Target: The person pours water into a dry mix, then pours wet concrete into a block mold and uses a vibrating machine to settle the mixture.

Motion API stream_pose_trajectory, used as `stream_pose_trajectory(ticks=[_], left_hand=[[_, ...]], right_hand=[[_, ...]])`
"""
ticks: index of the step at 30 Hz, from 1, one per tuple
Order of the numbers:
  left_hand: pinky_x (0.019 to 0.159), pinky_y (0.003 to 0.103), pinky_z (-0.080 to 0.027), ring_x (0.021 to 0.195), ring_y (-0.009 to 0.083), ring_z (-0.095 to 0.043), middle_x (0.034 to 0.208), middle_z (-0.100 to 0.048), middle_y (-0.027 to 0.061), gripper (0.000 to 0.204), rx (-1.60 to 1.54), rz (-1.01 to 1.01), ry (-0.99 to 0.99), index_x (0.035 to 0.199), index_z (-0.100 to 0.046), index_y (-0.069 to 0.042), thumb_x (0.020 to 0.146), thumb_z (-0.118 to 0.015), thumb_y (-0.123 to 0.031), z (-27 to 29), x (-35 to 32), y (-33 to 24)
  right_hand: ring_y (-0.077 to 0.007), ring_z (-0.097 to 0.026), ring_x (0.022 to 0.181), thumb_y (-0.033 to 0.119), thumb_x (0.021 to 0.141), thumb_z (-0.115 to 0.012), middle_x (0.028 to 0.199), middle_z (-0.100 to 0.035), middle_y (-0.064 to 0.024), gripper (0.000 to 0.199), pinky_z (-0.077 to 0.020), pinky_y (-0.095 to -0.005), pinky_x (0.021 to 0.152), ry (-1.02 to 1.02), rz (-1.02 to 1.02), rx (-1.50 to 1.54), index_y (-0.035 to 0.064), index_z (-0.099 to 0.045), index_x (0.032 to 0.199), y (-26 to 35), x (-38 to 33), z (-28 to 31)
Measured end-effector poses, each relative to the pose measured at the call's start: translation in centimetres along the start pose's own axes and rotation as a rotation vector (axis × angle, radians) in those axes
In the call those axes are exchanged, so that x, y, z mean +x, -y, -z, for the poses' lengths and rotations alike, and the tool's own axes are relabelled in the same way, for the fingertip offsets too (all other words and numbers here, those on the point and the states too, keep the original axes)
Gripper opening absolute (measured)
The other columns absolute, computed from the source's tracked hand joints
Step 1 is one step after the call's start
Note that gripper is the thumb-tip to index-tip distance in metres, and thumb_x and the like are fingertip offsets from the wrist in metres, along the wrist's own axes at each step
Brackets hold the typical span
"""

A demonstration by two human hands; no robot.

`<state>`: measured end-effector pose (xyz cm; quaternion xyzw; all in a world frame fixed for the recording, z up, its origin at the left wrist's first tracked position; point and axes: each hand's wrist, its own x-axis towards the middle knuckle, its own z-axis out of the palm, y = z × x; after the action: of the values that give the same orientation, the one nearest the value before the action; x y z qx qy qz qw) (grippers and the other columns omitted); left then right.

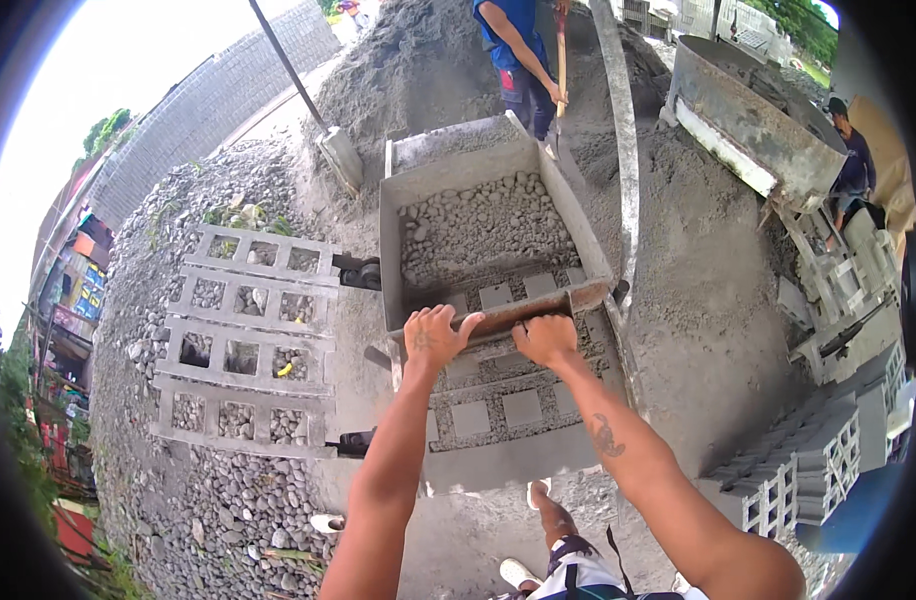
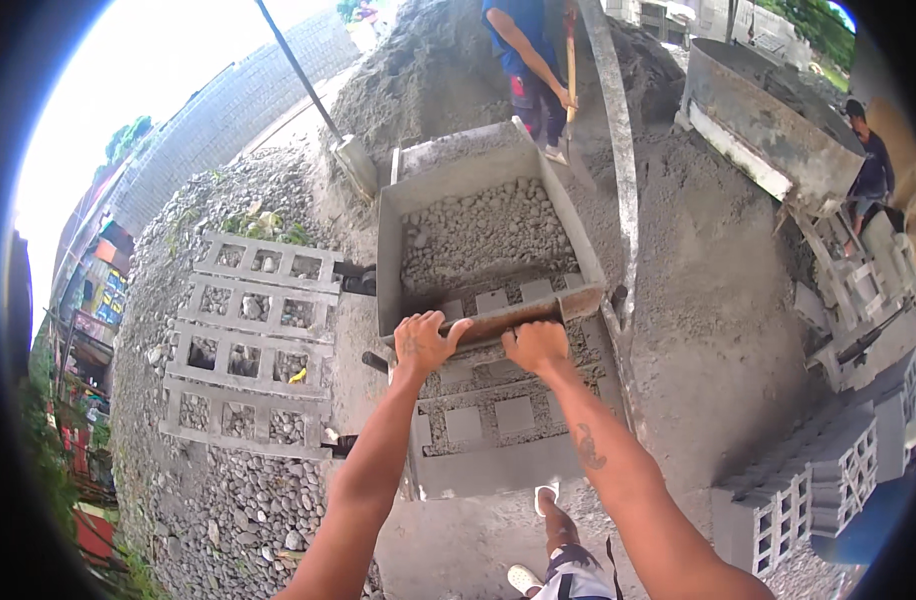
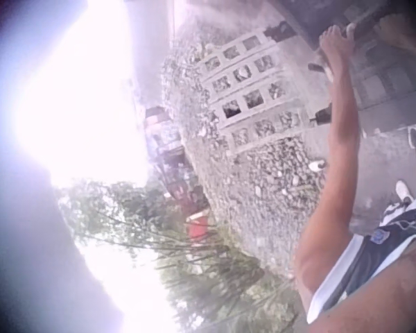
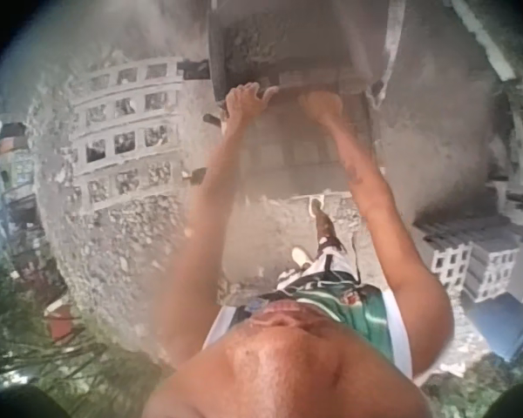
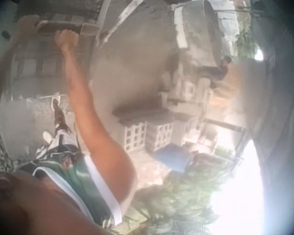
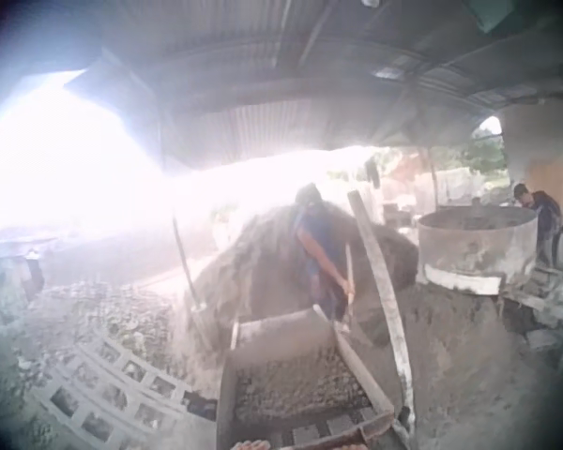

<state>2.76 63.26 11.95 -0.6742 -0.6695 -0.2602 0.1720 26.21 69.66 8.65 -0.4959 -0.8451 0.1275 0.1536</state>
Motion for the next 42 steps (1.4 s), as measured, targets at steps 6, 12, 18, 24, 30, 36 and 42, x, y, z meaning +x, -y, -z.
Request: stream_pose_trajectory(ticks=[6, 12, 18, 24, 30, 36, 42], left_hand=[[0.064, 0.039, -0.048, 0.063, 0.0267, -0.064, 0.065, -0.063, 0.0057, 0.061, -0.019, 0.014, 0.038, 0.061, -0.060, -0.010, 0.087, -0.078, -0.062, 11.2, -15.9, -8.3], [0.057, 0.037, -0.038, 0.058, 0.0228, -0.057, 0.061, -0.053, 0.0013, 0.057, -0.092, -0.062, -0.058, 0.061, -0.052, -0.016, 0.081, -0.084, -0.059, 19.0, -28.4, -15.4], [0.076, 0.041, -0.039, 0.074, 0.0225, -0.058, 0.073, -0.058, 0.0002, 0.046, -0.088, 0.039, -0.073, 0.071, -0.061, -0.013, 0.081, -0.086, -0.051, 15.3, -22.0, -13.7], [0.110, 0.048, -0.031, 0.108, 0.0194, -0.062, 0.099, -0.069, -0.0053, 0.029, -0.153, 0.152, -0.121, 0.090, -0.074, -0.020, 0.080, -0.089, -0.043, 13.0, -22.8, -14.1], [0.115, 0.048, -0.028, 0.127, 0.0206, -0.056, 0.114, -0.069, -0.0096, 0.035, -0.069, 0.152, -0.032, 0.103, -0.080, -0.028, 0.077, -0.088, -0.051, 8.9, -19.1, -10.9], [0.103, 0.045, -0.036, 0.118, 0.0254, -0.061, 0.115, -0.071, -0.0002, 0.043, -0.077, 0.109, -0.230, 0.113, -0.077, -0.018, 0.087, -0.081, -0.052, -3.5, 0.4, -0.4], [0.083, 0.042, -0.043, 0.085, 0.0251, -0.064, 0.081, -0.068, 0.0023, 0.041, 0.017, 0.159, -0.059, 0.080, -0.071, -0.012, 0.090, -0.078, -0.052, -8.1, 9.3, 3.9]], right_hand=[[-0.0385, -0.076, 0.081, 0.045, 0.094, -0.056, 0.082, -0.077, -0.0213, 0.048, -0.0594, -0.0500, 0.079, 0.134, -0.101, 0.026, 0.0071, -0.083, 0.087, 4.1, -20.5, 2.4], [-0.0408, -0.075, 0.071, 0.041, 0.089, -0.062, 0.080, -0.076, -0.0210, 0.039, -0.0604, -0.0504, 0.071, 0.161, -0.198, -0.043, 0.0087, -0.083, 0.085, 6.7, -37.8, 4.3], [-0.0390, -0.074, 0.074, 0.043, 0.092, -0.061, 0.077, -0.075, -0.0197, 0.041, -0.0577, -0.0497, 0.076, 0.046, -0.128, -0.033, 0.0092, -0.081, 0.081, 4.2, -29.0, 2.4], [-0.0339, -0.072, 0.070, 0.029, 0.086, -0.067, 0.075, -0.075, -0.0139, 0.025, -0.0560, -0.0449, 0.081, -0.209, -0.018, 0.028, 0.0104, -0.079, 0.075, 3.7, -28.9, 1.2], [-0.0260, -0.071, 0.063, 0.031, 0.074, -0.072, 0.072, -0.075, -0.0071, 0.016, -0.0558, -0.0382, 0.069, -0.455, 0.109, -0.022, 0.0162, -0.077, 0.070, 3.0, -21.8, -0.1], [-0.0294, -0.068, 0.061, 0.026, 0.080, -0.068, 0.067, -0.072, -0.0082, 0.021, -0.0521, -0.0436, 0.063, -0.516, 0.153, 0.021, 0.0129, -0.074, 0.065, -0.4, 2.7, -3.6], [-0.0335, -0.069, 0.066, 0.031, 0.093, -0.061, 0.064, -0.069, -0.0156, 0.037, -0.0540, -0.0480, 0.074, -0.348, 0.135, 0.003, 0.0073, -0.075, 0.069, -2.8, 13.7, -5.0]])
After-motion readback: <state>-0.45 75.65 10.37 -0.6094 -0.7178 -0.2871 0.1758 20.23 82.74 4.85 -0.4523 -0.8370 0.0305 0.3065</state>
